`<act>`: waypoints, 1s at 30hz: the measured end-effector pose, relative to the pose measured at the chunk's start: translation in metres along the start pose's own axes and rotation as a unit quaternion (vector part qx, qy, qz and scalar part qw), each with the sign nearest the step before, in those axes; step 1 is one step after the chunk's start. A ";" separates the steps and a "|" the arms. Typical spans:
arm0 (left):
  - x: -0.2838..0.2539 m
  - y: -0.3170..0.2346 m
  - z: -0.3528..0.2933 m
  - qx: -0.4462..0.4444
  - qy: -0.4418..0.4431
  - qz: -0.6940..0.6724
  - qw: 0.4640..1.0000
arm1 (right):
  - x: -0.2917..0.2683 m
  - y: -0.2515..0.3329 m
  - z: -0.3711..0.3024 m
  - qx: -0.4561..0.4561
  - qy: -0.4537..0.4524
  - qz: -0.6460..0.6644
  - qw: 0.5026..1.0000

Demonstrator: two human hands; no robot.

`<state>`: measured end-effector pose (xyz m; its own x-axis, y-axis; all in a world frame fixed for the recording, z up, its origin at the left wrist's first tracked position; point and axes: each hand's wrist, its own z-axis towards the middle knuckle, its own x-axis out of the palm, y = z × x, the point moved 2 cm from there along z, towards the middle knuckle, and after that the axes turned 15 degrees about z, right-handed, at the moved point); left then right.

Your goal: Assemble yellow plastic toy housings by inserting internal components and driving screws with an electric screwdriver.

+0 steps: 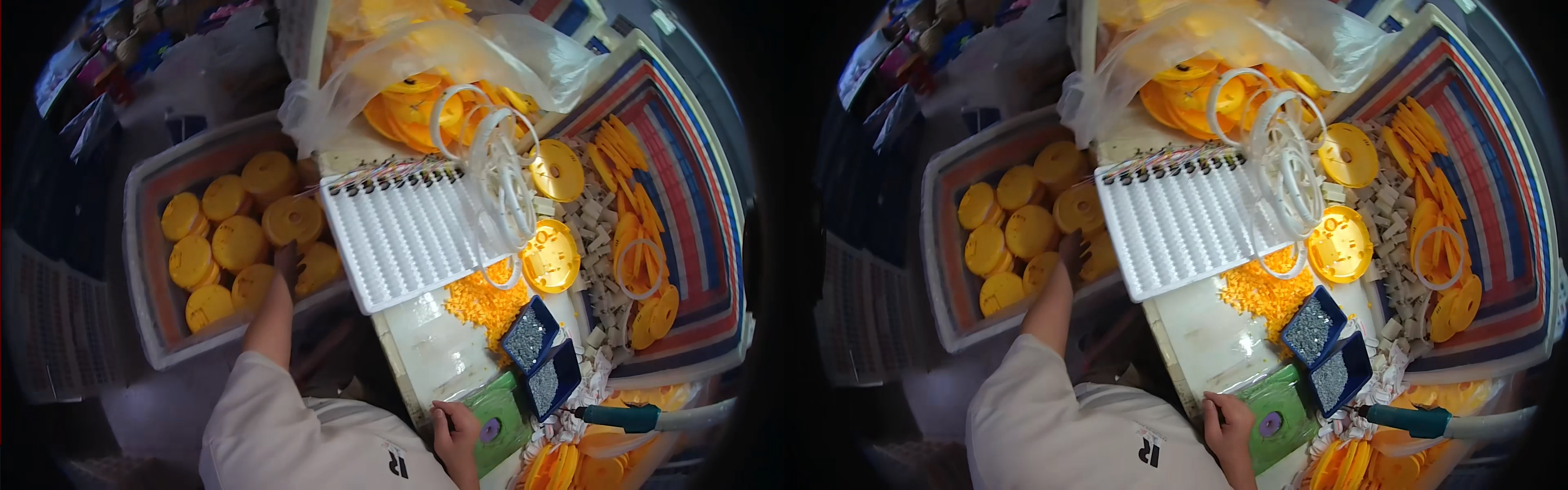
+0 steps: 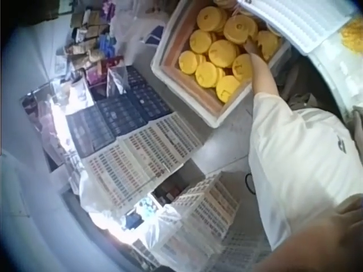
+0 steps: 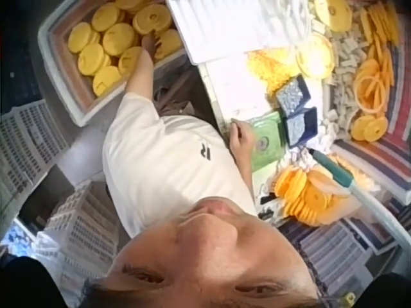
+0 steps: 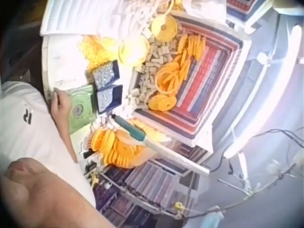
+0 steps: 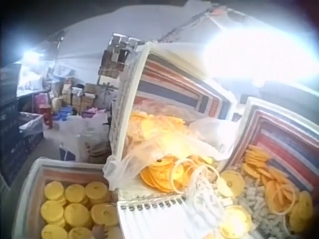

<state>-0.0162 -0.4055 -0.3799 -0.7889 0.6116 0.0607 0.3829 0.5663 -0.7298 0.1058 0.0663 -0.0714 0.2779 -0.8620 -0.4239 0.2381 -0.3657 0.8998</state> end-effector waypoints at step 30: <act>0.018 -0.139 -0.043 0.405 -0.266 0.022 0.875 | 0.005 -0.005 -0.003 0.010 -0.023 -0.058 0.998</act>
<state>-0.0627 -0.4495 -0.2475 -0.9764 0.1576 -0.1477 0.1224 -0.1600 -0.9795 0.1087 0.0644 -0.0787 0.2069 -0.8281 -0.5210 0.2474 -0.4709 0.8468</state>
